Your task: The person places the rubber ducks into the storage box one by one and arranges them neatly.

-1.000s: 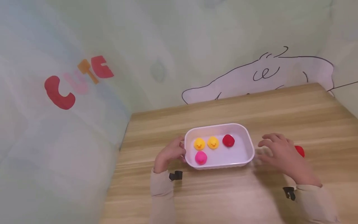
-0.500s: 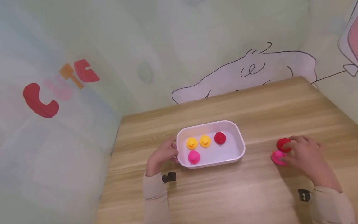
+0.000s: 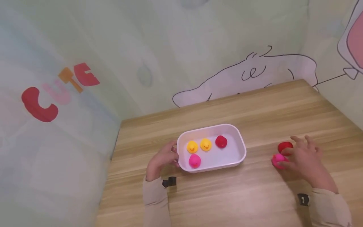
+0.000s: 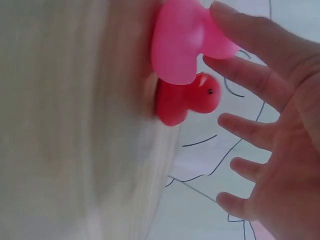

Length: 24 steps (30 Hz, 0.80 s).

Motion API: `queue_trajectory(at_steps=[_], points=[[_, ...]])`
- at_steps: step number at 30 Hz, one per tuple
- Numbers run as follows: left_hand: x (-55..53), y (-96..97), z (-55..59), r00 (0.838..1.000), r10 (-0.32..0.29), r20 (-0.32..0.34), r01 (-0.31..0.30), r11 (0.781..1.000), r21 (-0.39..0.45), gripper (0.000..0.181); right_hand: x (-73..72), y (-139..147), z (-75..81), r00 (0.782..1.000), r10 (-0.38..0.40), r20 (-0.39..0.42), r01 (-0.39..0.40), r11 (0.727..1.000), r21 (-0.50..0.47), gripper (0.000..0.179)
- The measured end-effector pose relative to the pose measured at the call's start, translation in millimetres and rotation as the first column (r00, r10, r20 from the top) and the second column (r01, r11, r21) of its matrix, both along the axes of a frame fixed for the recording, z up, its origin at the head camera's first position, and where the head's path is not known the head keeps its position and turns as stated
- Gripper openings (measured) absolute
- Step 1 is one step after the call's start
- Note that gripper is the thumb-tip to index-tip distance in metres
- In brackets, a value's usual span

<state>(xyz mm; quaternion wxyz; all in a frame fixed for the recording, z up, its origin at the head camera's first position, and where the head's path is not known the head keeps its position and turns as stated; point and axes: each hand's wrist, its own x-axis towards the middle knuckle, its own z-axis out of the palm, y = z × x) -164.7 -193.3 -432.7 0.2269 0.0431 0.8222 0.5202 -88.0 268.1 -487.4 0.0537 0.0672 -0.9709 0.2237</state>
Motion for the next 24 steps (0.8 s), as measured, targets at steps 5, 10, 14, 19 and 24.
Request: queue_trajectory(at_steps=[5,10,14,19,24], points=[[1.6,-1.8,-0.6,1.0,0.018,0.016,-0.018,1.0,-0.002,0.064,-2.3,-8,2.4,0.998,0.047,-0.035,-0.047,0.999,-0.003,0.04],[2.8,-4.9,-0.4,1.0,0.02,0.008,-0.02,1.0,0.004,0.065,-4.9,-18,10.7,0.991,0.105,-0.079,-0.108,0.994,-0.028,0.038],[3.4,-5.7,-0.1,1.0,0.01,0.0,-0.01,1.0,0.012,0.065,-7.2,-25,19.0,0.982,0.14,-0.13,-0.147,0.988,-0.051,0.037],[4.2,-4.3,1.3,1.0,-0.01,-0.02,0.01,1.0,0.007,0.064,-15.3,-35,34.0,0.949,0.206,-0.237,-0.224,0.973,-0.052,0.035],[2.8,-0.3,0.4,1.0,-0.017,-0.019,0.017,1.0,0.002,0.064,-24.5,-50,48.4,0.925,0.273,-0.264,-0.3,0.951,-0.068,0.034]])
